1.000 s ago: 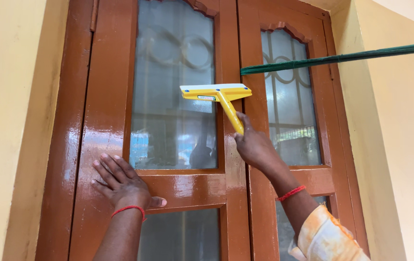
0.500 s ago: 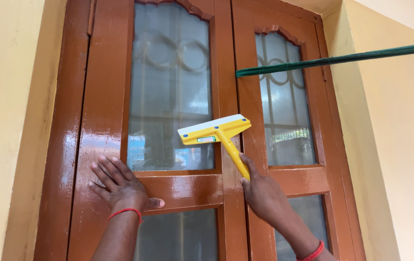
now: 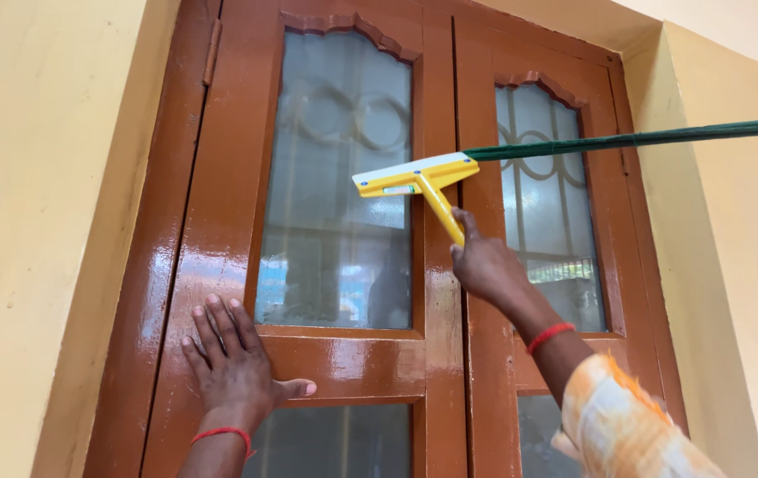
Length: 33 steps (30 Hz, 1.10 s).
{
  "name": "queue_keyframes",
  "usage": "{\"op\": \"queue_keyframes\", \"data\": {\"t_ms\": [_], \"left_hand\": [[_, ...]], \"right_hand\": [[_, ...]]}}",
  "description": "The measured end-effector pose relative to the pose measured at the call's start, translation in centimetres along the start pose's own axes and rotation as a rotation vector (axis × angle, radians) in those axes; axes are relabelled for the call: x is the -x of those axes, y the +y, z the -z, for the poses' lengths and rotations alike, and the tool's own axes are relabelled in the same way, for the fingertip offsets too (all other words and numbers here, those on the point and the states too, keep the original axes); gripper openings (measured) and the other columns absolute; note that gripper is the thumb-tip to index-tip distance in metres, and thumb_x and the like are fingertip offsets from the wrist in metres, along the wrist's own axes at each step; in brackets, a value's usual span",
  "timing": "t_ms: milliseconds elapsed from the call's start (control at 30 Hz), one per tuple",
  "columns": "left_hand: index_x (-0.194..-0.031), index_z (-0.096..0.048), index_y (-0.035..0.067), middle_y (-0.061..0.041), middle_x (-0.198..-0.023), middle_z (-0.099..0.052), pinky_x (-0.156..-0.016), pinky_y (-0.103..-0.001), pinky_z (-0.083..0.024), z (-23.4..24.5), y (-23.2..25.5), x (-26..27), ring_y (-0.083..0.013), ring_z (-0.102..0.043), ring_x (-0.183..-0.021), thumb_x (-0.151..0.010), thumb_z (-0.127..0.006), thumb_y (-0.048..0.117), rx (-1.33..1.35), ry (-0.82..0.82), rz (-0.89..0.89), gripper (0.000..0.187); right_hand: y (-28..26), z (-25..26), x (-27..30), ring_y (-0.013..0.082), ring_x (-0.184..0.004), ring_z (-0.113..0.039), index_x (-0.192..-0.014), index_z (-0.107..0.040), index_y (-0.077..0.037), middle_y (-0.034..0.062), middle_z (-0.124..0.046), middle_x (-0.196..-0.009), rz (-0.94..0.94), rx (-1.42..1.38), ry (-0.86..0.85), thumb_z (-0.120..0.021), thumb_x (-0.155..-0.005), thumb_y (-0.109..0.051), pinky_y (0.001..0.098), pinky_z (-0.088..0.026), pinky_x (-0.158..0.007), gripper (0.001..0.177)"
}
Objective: The person uses a yellow squeegee to clean the glass panes of a brown wooden double door. They repeatedly wipe the glass surfaces in vertical and horizontal strokes while holding the door frame with the other hand. A spray bottle and cloth are visible on the floor nearby.
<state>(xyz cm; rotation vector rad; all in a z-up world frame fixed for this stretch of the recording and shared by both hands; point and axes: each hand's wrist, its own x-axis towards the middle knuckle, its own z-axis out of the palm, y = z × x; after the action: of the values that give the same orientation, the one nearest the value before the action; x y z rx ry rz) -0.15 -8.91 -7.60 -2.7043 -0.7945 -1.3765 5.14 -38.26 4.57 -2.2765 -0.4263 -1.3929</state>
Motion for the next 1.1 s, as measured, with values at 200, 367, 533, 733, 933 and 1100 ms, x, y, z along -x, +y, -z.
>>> {"op": "queue_keyframes", "data": {"t_ms": [200, 367, 533, 733, 933, 1100], "left_hand": [[-0.16, 0.01, -0.002, -0.028, -0.168, 0.016, -0.123, -0.058, -0.005, -1.6, -0.9, 1.4, -0.0408, 0.015, -0.155, -0.069, -0.057, 0.096, -0.096, 0.142, -0.041, 0.15], [-0.16, 0.002, -0.005, -0.031, -0.166, 0.009, -0.123, -0.06, -0.01, -2.0, -1.4, 1.5, -0.0438, 0.008, -0.155, -0.075, -0.052, 0.093, -0.179, 0.192, -0.079, 0.14], [-0.16, -0.005, -0.004, -0.03, -0.169, 0.006, -0.121, -0.062, -0.017, -0.7, -0.9, 1.5, -0.0408, 0.005, -0.157, -0.074, -0.061, 0.089, -0.238, 0.131, -0.086, 0.139], [-0.162, 0.009, -0.002, -0.025, -0.17, 0.009, -0.122, -0.062, -0.015, 1.8, 0.6, 1.0, -0.0348, 0.007, -0.158, -0.06, -0.084, 0.079, -0.218, 0.117, -0.072, 0.16], [-0.162, 0.01, -0.003, -0.023, -0.171, 0.012, -0.124, -0.058, -0.015, 2.0, 1.1, 0.0, -0.0351, 0.007, -0.159, -0.054, -0.092, 0.073, -0.157, 0.045, -0.028, 0.167], [-0.16, 0.007, -0.009, -0.033, -0.167, 0.01, -0.121, -0.057, -0.011, -0.3, 0.8, -2.5, -0.0431, 0.007, -0.155, -0.068, -0.091, 0.056, -0.341, 0.024, -0.065, 0.149]], "right_hand": [[0.8, 1.1, -0.7, 0.0277, -0.058, -0.064, -0.162, -0.015, -0.029, 0.0162, -0.067, -0.078, 0.004, -0.016, -0.004, -0.045, -0.105, -0.031, 0.0434, -0.052, -0.058, 0.064], [1.6, -0.9, 1.9, 0.0295, -0.061, -0.063, -0.164, -0.008, -0.029, 0.0176, -0.069, -0.077, -0.016, -0.048, -0.065, -0.042, -0.106, -0.032, 0.043, -0.056, -0.057, 0.067], [2.1, -1.5, 3.9, 0.0338, -0.067, -0.069, -0.163, -0.01, -0.028, 0.0191, -0.07, -0.08, 0.01, -0.036, -0.064, -0.047, -0.103, -0.03, 0.0493, -0.054, -0.067, 0.07], [2.4, -2.0, 6.5, 0.0385, -0.072, -0.071, -0.161, -0.014, -0.025, 0.0221, -0.07, -0.081, -0.002, -0.117, -0.097, -0.047, -0.102, -0.029, 0.0534, -0.054, -0.072, 0.068], [3.8, -4.2, 10.7, 0.0433, -0.071, -0.068, -0.16, -0.018, -0.025, 0.0254, -0.069, -0.075, 0.044, -0.175, -0.087, -0.047, -0.101, -0.03, 0.0559, -0.05, -0.072, 0.065], [3.7, -3.7, 13.3, 0.0362, -0.061, -0.065, -0.158, -0.019, -0.027, 0.0205, -0.069, -0.069, -0.013, -0.269, -0.154, -0.046, -0.101, -0.032, 0.0527, -0.049, -0.066, 0.064]]}}
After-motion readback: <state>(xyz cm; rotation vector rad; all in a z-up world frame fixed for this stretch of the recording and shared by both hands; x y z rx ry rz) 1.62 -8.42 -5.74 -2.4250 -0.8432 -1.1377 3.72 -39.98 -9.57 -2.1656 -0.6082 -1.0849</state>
